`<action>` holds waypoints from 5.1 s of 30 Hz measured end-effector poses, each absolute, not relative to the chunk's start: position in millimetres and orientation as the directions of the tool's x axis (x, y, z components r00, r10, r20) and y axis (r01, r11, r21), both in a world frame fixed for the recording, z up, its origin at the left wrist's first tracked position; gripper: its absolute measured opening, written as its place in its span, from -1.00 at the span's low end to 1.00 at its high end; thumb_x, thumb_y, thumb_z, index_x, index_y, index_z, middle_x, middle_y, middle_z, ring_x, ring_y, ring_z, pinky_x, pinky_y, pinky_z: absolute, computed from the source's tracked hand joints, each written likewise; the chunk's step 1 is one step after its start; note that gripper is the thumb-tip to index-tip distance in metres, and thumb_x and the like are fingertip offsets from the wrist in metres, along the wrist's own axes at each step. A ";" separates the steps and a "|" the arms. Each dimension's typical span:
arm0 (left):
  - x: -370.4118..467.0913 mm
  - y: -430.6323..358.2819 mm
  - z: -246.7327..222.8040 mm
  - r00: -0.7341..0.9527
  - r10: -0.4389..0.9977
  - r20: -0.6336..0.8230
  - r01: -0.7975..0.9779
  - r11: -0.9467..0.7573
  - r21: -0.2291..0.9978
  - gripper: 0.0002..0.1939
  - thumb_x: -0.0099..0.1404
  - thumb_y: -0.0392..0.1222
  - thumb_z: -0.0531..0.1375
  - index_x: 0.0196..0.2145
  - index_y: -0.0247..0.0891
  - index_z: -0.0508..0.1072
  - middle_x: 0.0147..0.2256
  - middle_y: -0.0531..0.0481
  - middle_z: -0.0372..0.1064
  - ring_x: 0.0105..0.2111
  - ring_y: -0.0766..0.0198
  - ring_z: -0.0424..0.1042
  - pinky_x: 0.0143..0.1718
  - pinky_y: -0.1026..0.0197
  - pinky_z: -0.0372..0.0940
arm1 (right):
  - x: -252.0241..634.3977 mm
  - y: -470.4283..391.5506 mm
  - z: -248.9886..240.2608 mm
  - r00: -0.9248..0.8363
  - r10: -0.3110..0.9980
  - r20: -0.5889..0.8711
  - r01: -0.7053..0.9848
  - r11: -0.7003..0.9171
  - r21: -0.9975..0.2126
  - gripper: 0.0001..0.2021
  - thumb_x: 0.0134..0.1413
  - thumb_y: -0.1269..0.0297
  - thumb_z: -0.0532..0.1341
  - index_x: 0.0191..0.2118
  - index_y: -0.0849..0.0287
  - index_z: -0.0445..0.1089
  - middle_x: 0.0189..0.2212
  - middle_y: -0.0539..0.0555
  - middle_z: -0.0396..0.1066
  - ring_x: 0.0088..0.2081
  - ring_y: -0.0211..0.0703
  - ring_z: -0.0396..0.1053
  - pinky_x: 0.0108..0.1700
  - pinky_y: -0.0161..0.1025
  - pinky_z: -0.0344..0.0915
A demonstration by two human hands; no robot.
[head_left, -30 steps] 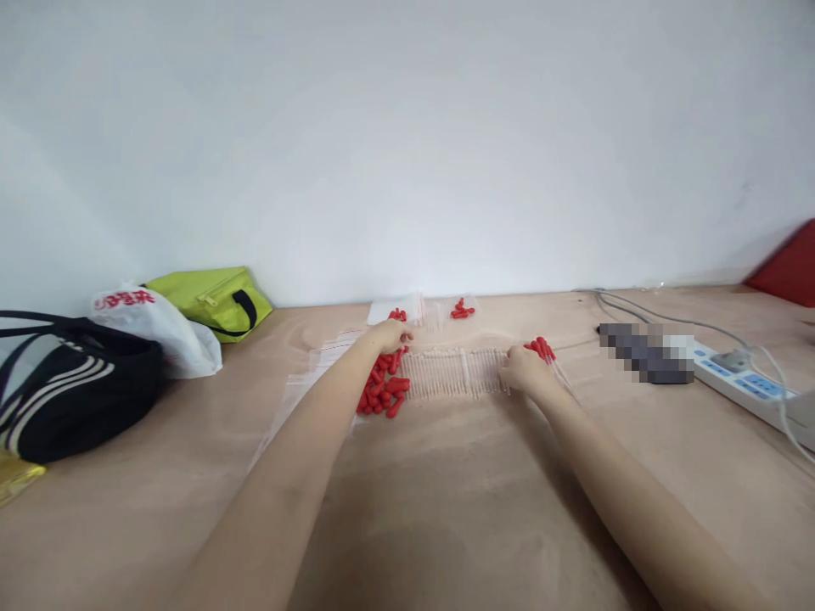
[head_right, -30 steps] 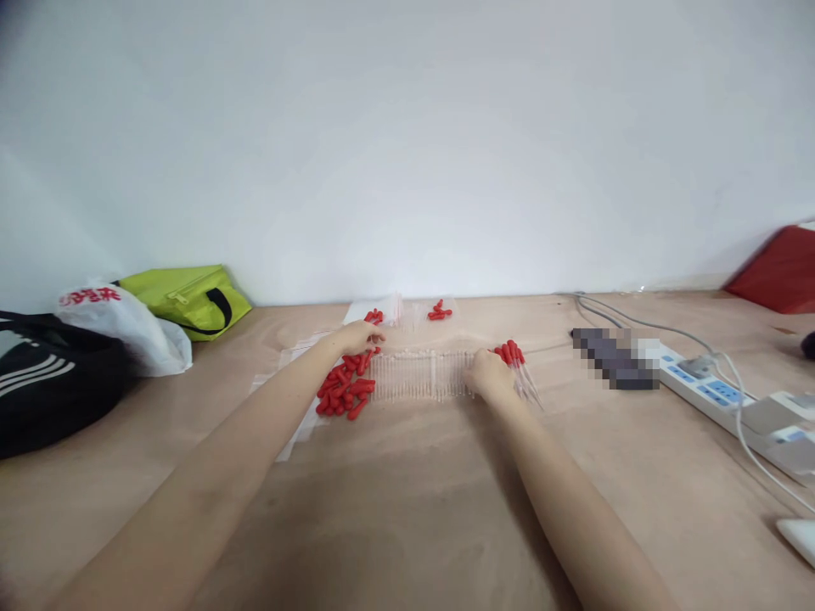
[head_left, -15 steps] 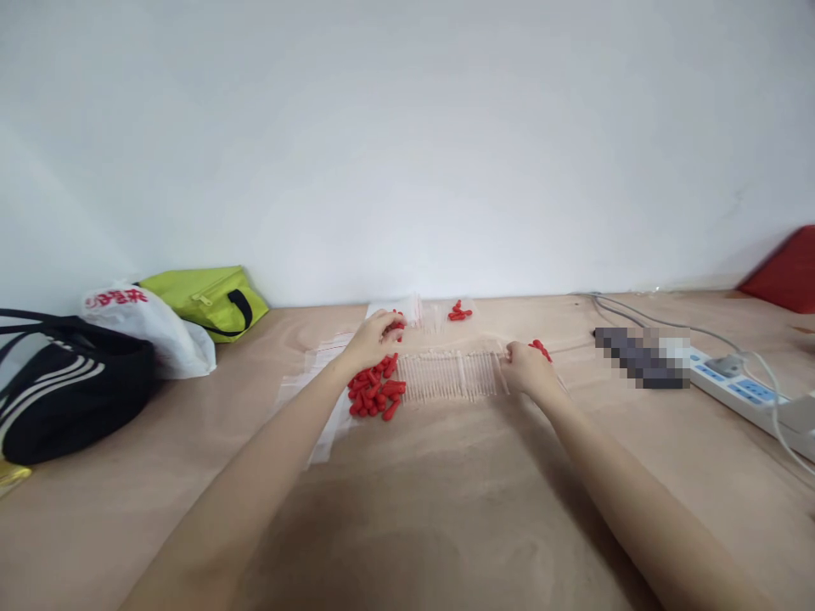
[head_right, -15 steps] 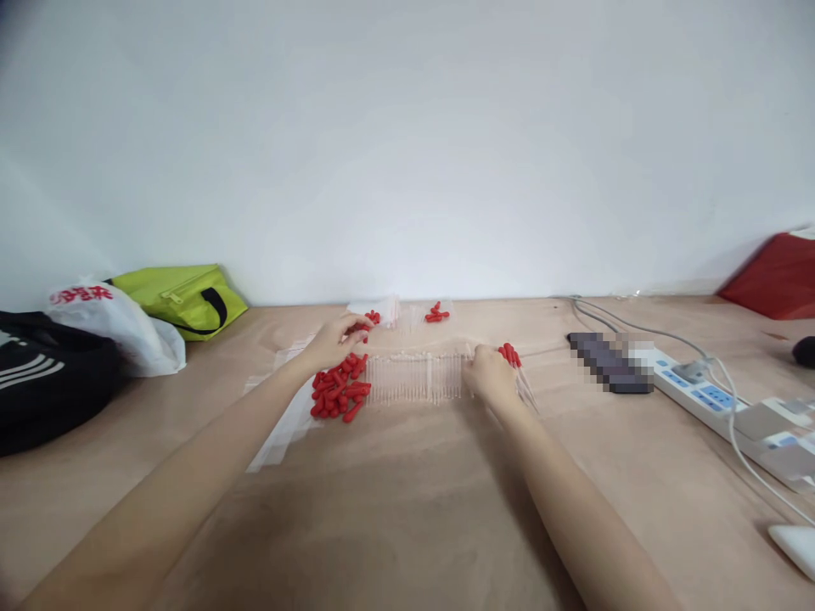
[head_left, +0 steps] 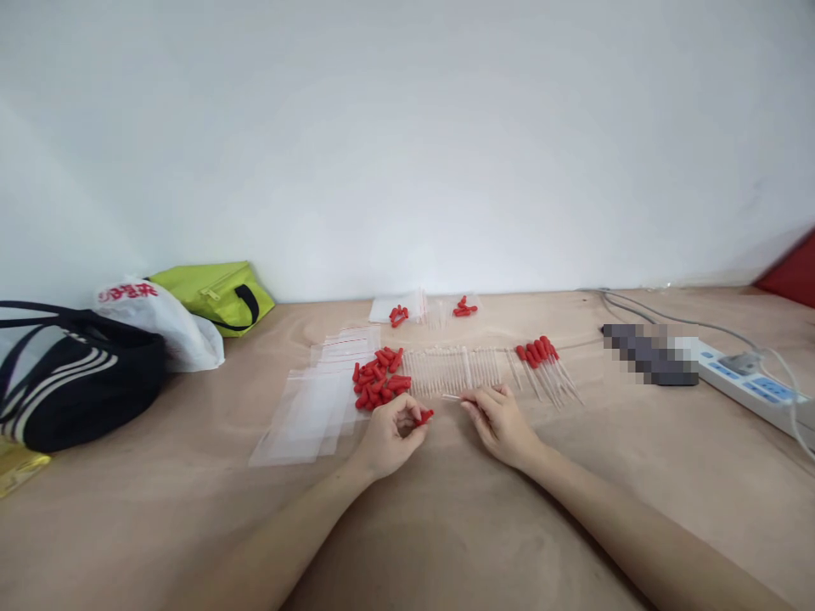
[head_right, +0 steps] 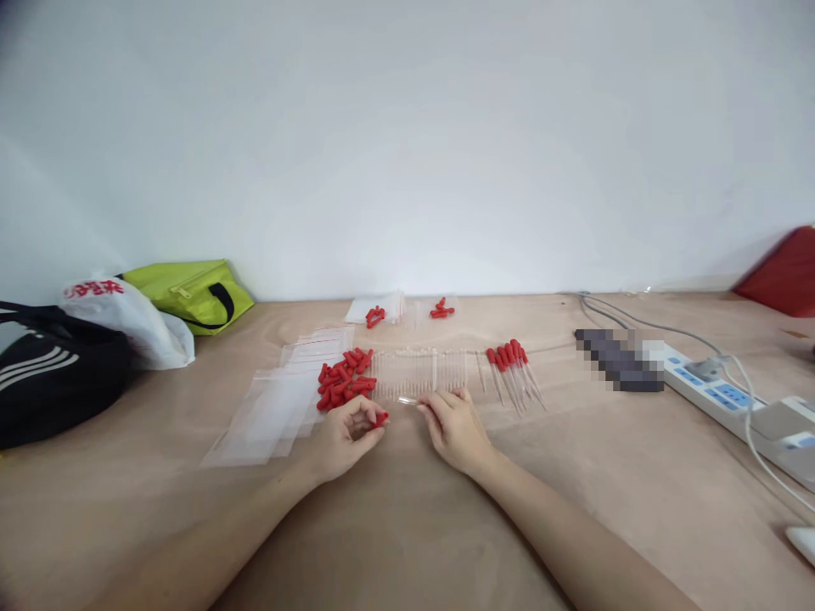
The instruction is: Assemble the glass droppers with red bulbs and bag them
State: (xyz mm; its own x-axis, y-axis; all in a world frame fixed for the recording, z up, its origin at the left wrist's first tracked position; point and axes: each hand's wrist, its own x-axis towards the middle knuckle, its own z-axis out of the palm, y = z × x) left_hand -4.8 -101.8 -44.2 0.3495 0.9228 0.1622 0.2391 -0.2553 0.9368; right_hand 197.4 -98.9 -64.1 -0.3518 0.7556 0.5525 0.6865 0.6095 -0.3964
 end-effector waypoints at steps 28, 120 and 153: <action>-7.5 -102.5 -39.4 0.411 0.860 0.302 0.450 -0.479 0.753 -0.87 0.17 -0.26 0.12 -0.36 -0.25 0.47 -0.37 -0.02 0.42 -0.37 0.29 0.40 -0.32 0.27 0.30 | 195.7 -105.8 -61.2 -0.515 0.649 0.559 0.629 0.730 -0.268 -0.79 0.14 0.34 0.01 -0.20 0.13 0.37 -0.33 0.06 0.45 -0.37 -0.29 0.34 -0.24 -0.22 -0.03; -19.0 -73.4 -29.9 0.149 0.837 0.527 0.877 -0.358 0.321 -0.92 0.15 -0.22 0.12 -0.39 -0.21 0.41 -0.33 -0.01 0.37 -0.25 0.15 0.27 -0.22 0.12 0.10 | 240.6 -42.2 -39.9 0.234 0.970 0.066 0.962 -0.221 -0.158 -0.67 0.02 0.31 0.01 -0.09 0.28 0.27 -0.28 0.24 0.40 -0.13 0.02 0.32 -0.15 -0.15 0.12; -8.7 -97.3 -41.8 0.482 0.771 0.417 0.576 -0.637 0.512 -0.93 0.26 -0.29 0.01 -0.27 -0.28 0.23 -0.35 -0.03 0.35 -0.33 0.26 0.39 -0.33 0.26 0.27 | 197.1 -97.3 -65.1 -0.363 0.747 0.557 0.763 0.581 -0.283 -0.79 0.12 0.38 -0.02 -0.24 0.20 0.33 -0.35 0.11 0.34 -0.28 -0.18 0.28 -0.19 -0.19 0.07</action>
